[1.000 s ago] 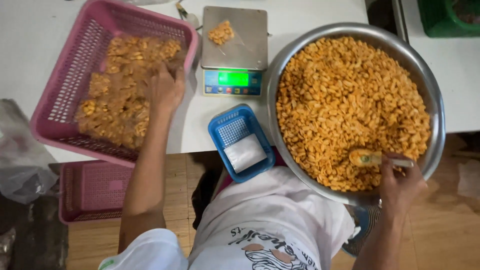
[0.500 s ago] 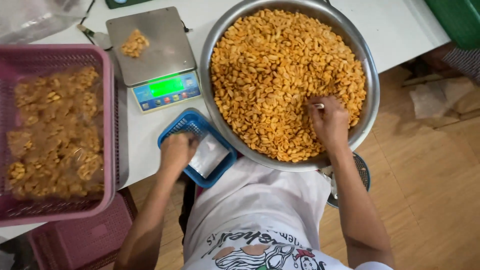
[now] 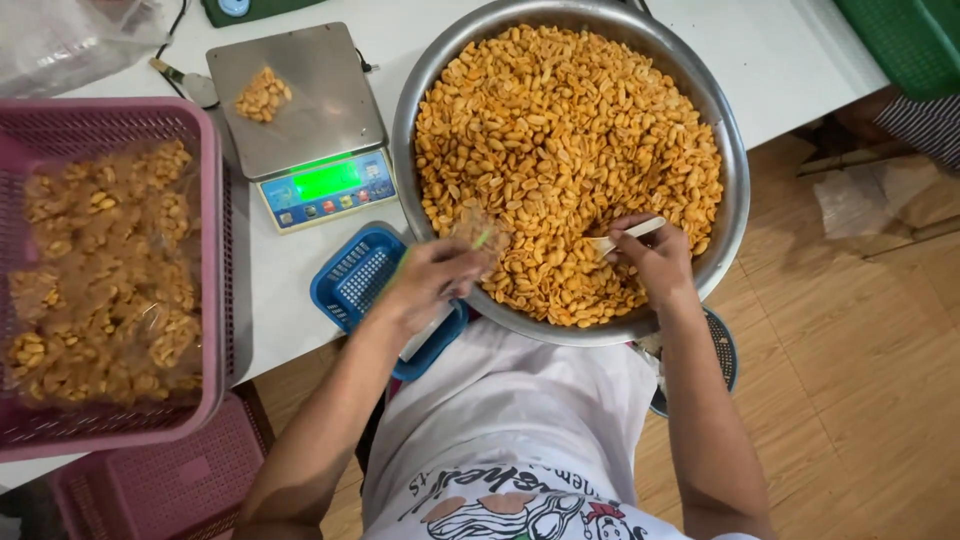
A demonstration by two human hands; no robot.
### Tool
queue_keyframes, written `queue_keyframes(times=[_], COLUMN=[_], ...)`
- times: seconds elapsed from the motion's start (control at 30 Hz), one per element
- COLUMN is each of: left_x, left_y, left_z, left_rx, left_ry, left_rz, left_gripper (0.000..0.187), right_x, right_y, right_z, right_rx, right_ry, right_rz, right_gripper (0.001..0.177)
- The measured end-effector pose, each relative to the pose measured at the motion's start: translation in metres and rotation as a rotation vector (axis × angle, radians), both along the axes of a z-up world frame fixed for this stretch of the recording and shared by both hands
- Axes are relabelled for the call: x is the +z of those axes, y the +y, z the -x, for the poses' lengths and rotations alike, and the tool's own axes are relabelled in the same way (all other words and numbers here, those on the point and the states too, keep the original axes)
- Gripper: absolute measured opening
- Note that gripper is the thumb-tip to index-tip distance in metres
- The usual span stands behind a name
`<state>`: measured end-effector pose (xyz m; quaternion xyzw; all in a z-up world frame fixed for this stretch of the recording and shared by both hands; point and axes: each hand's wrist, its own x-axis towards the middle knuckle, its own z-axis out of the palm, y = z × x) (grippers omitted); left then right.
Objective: Scooping nuts from a large bowl into small plastic bags and placing them in a basket.
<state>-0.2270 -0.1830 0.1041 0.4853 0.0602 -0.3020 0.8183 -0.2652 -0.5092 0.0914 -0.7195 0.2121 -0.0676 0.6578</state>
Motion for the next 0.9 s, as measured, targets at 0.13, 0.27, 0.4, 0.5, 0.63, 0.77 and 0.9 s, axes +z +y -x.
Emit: queue_keyframes(times=[0.13,0.27,0.4,0.5,0.63,0.77,0.9], left_x=[0.006,-0.003,0.0,-0.002,-0.006,-0.011,0.007], left_y=[-0.024,-0.041,-0.057,-0.061,-0.071,-0.073,-0.07], left_z=[-0.012,-0.02,-0.02,-0.027,-0.024,-0.024,-0.017], left_rx=[-0.08,-0.128,-0.13,-0.225,-0.315,-0.328,-0.266], left_ry=[-0.075,-0.257,-0.436,-0.64,-0.552,-0.608,-0.59], left_rz=[-0.001,0.083,0.173,0.065,-0.044,-0.095,-0.025], left_gripper=[0.014,0.013,0.008,0.022,0.059,0.064,0.05], right_x=[0.076,0.102,0.106,0.125,0.126,0.114,0.105], right_y=[0.032,0.043,0.05,0.065,0.056,0.038,0.03], right_z=[-0.002,-0.008,-0.01,-0.004,-0.004,-0.009,-0.014], right_rx=[-0.017,0.027,0.21,0.291,0.277,0.135,-0.041], right_ry=[-0.063,-0.313,-0.557,-0.678,-0.69,-0.586,-0.515], right_rz=[0.002,0.095,0.617,0.883,0.819,0.558,0.193], right_gripper=[0.01,0.011,0.006,0.009,0.011,0.011,0.011])
